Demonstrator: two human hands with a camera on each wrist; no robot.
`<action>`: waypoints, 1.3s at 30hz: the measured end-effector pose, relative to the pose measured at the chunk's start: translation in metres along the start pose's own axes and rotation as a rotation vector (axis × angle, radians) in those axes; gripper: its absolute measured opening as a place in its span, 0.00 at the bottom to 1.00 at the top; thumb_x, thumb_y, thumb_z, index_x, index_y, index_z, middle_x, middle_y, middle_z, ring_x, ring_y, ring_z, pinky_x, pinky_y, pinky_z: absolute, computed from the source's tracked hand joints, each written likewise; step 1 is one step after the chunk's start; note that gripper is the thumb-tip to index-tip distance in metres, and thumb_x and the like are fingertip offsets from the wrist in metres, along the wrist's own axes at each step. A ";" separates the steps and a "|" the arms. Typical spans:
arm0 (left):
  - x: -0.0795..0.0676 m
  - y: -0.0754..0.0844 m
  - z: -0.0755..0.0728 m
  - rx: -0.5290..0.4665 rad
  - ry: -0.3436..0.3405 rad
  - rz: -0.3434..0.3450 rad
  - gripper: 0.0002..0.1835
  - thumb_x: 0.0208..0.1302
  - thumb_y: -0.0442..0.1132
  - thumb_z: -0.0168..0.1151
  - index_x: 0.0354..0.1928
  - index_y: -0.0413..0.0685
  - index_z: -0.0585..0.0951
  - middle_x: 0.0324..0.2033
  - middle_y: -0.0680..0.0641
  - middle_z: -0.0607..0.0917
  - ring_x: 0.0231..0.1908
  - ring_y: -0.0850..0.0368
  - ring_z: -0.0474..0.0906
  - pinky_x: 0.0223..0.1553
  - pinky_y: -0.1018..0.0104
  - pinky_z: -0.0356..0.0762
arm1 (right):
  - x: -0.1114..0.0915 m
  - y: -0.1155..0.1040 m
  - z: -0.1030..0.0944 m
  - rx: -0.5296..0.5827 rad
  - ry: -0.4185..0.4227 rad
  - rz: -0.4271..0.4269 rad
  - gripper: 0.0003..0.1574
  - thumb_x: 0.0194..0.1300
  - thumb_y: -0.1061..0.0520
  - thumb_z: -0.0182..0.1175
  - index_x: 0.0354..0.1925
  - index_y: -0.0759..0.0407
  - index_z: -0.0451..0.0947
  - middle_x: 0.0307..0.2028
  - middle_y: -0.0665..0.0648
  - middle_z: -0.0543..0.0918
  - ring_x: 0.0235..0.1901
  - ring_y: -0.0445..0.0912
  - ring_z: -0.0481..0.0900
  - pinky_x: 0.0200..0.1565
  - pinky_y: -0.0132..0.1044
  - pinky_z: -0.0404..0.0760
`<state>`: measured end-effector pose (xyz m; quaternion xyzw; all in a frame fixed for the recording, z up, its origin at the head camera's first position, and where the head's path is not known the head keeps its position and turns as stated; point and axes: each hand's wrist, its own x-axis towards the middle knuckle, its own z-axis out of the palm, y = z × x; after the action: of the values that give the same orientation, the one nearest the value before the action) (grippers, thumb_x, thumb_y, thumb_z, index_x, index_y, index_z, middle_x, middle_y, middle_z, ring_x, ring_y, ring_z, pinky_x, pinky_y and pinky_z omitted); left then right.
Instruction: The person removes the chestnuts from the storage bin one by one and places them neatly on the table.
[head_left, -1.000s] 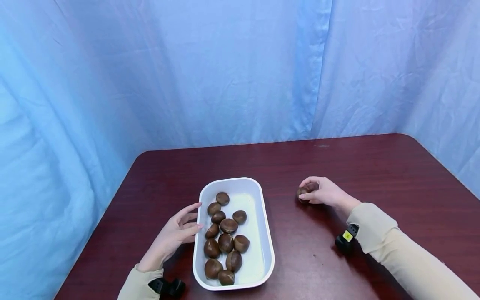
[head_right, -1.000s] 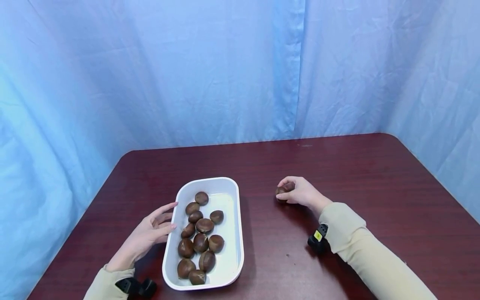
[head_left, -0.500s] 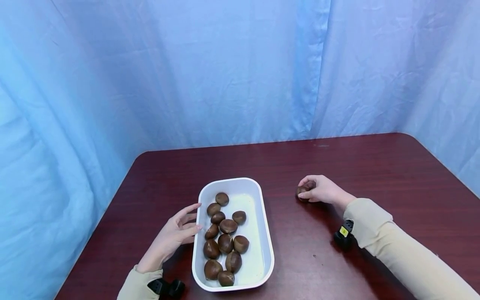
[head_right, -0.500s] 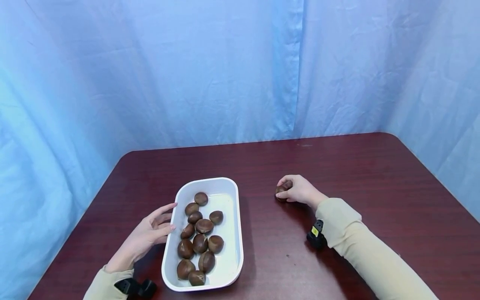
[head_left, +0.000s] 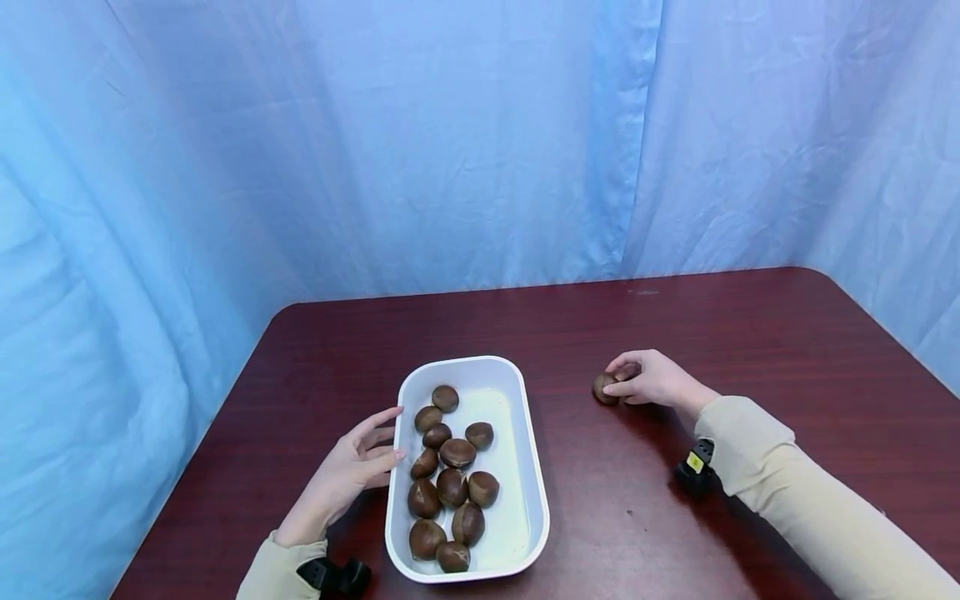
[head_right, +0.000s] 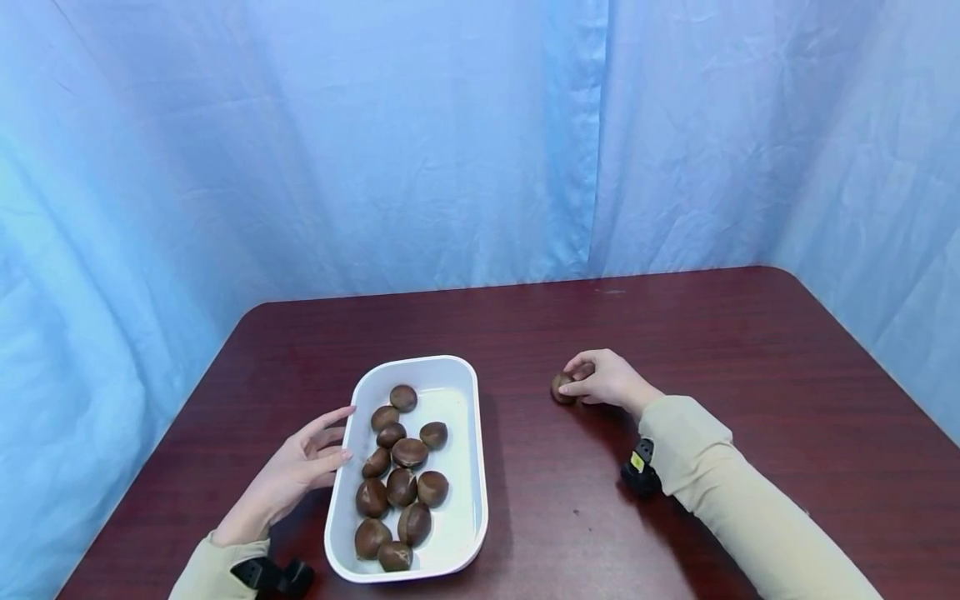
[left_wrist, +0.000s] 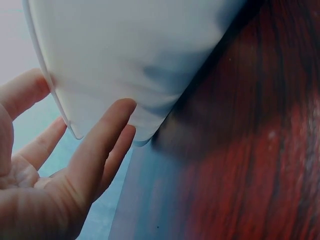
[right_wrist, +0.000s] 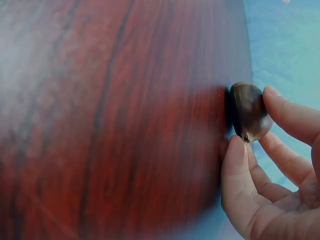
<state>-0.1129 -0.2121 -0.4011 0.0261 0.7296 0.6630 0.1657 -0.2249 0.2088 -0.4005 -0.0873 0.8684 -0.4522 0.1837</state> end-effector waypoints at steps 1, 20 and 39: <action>0.000 0.000 0.000 -0.002 -0.001 0.001 0.35 0.67 0.33 0.56 0.72 0.43 0.54 0.63 0.29 0.64 0.52 0.49 0.78 0.44 0.57 0.81 | 0.000 0.000 -0.001 -0.002 0.001 0.000 0.24 0.59 0.58 0.66 0.50 0.71 0.74 0.43 0.65 0.79 0.36 0.45 0.82 0.40 0.42 0.84; 0.008 -0.001 0.003 0.028 0.027 -0.006 0.34 0.65 0.33 0.59 0.71 0.46 0.57 0.62 0.31 0.67 0.53 0.45 0.78 0.45 0.53 0.81 | -0.005 -0.013 -0.019 0.010 0.004 -0.008 0.27 0.60 0.56 0.65 0.52 0.71 0.71 0.39 0.59 0.79 0.38 0.46 0.81 0.44 0.45 0.83; 0.009 0.002 0.005 0.029 0.026 0.001 0.34 0.65 0.33 0.58 0.71 0.45 0.57 0.62 0.30 0.67 0.52 0.49 0.79 0.45 0.55 0.81 | 0.008 -0.087 0.019 0.080 -0.080 -0.152 0.24 0.60 0.57 0.65 0.53 0.66 0.74 0.46 0.64 0.80 0.45 0.53 0.81 0.47 0.47 0.81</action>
<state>-0.1207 -0.2051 -0.4017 0.0202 0.7413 0.6527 0.1554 -0.2258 0.1418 -0.3413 -0.1634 0.8325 -0.4954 0.1867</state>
